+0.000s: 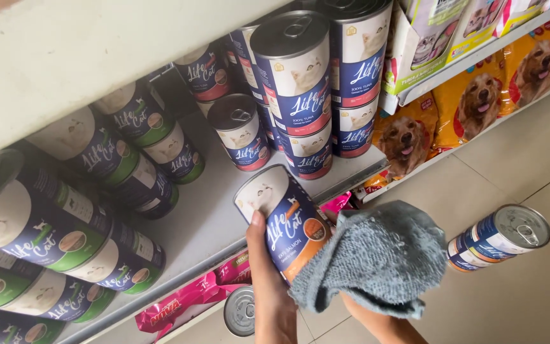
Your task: Wiping down canned pet food with a rag and organizing them on a grocery store shelf.
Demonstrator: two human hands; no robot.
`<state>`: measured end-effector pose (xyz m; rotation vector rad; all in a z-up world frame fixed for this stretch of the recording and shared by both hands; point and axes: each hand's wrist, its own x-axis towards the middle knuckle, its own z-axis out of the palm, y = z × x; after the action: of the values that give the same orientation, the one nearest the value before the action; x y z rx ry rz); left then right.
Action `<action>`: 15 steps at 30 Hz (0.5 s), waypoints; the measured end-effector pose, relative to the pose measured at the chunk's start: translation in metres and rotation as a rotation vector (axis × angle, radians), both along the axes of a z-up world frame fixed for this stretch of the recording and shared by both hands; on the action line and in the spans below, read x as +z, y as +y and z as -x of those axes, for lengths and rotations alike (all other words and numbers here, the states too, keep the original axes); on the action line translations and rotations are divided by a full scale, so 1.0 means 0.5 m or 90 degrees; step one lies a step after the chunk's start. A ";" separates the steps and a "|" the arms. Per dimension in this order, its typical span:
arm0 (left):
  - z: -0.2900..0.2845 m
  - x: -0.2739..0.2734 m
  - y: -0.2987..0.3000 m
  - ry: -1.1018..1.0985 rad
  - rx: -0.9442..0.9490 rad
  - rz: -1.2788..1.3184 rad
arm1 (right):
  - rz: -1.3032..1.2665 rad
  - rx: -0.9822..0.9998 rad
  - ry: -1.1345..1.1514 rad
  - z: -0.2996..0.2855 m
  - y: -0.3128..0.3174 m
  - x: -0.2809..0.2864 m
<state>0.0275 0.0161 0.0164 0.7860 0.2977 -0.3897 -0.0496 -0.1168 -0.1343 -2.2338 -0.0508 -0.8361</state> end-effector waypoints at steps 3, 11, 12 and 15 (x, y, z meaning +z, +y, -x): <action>-0.011 0.012 0.016 -0.058 0.005 -0.088 | 0.007 -0.008 -0.021 -0.005 -0.011 -0.011; -0.047 0.017 0.055 -0.265 0.016 -0.159 | 0.030 -0.034 -0.098 -0.031 -0.020 -0.038; -0.050 0.021 0.055 -0.281 0.039 -0.172 | 0.034 -0.040 -0.112 -0.033 -0.022 -0.040; -0.094 0.033 0.083 -0.406 0.059 -0.300 | 0.044 -0.057 -0.136 -0.034 -0.027 -0.045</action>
<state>0.0744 0.0578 0.0329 1.3059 -0.1843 0.0381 -0.0325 -0.1303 -0.1570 -2.2157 -0.0831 -1.1345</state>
